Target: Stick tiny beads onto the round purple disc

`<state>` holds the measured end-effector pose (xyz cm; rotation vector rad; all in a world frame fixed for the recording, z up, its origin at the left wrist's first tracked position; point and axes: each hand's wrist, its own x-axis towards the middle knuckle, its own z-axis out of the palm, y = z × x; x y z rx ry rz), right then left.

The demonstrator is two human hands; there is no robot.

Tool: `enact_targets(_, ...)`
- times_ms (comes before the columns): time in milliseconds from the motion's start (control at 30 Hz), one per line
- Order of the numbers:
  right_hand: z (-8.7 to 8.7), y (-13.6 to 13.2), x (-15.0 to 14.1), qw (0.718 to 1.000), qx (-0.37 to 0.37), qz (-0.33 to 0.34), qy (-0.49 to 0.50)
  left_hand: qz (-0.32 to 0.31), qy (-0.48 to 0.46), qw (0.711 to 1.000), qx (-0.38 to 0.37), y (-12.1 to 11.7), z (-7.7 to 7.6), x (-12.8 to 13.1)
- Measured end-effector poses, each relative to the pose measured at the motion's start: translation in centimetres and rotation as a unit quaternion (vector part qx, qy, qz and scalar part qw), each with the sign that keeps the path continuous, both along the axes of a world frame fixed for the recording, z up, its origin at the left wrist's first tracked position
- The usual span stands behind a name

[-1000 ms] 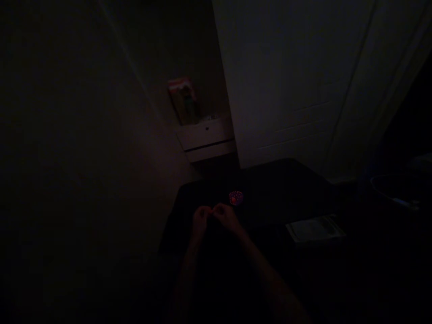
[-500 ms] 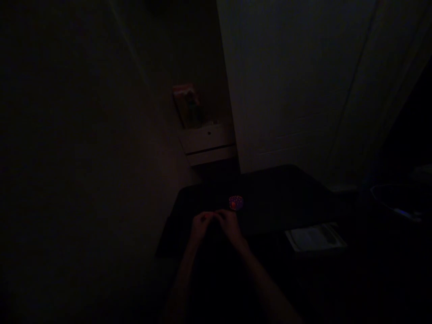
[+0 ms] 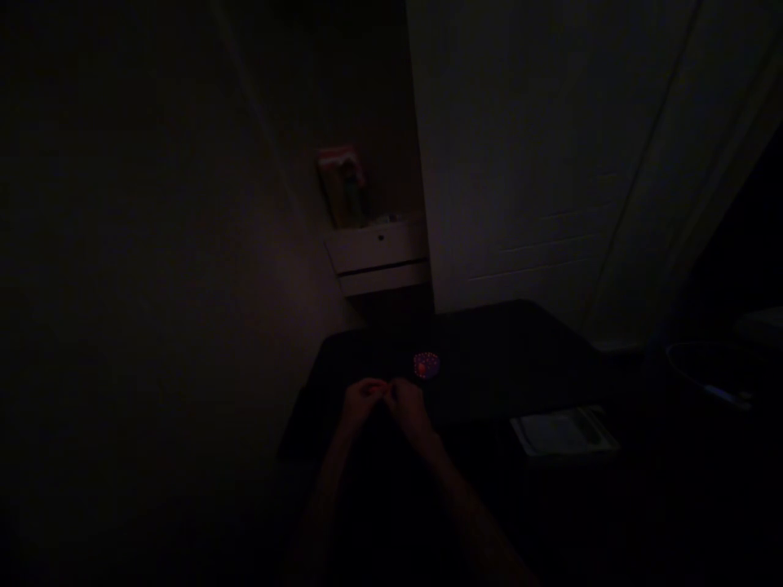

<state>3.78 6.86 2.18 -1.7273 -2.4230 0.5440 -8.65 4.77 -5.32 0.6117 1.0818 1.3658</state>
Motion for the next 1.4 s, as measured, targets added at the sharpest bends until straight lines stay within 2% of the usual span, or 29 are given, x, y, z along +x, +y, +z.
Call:
enact_targets(333,0.6,-0.3,-1.4,0.997,0.003,-0.08,0.022,0.057,-0.003,0.998,-0.041,0.1,0.1,0.1)
enact_targets(500,0.2,0.1,-1.0,0.984,0.025,-0.162,0.076,0.092,-0.025,0.993,-0.066,0.1,-0.4,0.4)
enact_targets(667,-0.3,0.3,-0.4,0.977,0.018,-0.149,0.153,0.111,-0.022,0.992,-0.055,0.5,-1.1,0.5)
enact_targets(833,-0.9,0.5,-0.2,0.979,0.023,-0.14,0.146,0.139,-0.008,0.989,-0.055,0.8,-2.0,0.5)
enact_targets(933,-1.5,0.7,0.2,0.983,0.027,-0.123,0.133,0.126,0.06,0.989,-0.056,0.8,-2.0,0.7)
enact_targets(1000,-2.0,0.8,0.5,0.985,0.029,-0.108,0.135,0.114,0.155,0.979,-0.066,0.8,-1.7,0.8)
enact_targets(1133,-2.8,1.0,1.1,0.988,0.037,-0.069,0.13,0.084,0.359,0.927,-0.069,0.6,-0.5,1.0)
enact_targets(1233,-3.2,1.0,1.2,0.99,0.054,-0.057,0.116,0.045,0.413,0.905,-0.093,0.4,0.3,0.9)
enact_targets(1400,-3.2,0.8,0.7,0.992,0.051,-0.062,0.1,0.005,0.445,0.891,-0.084,0.1,1.0,0.5)
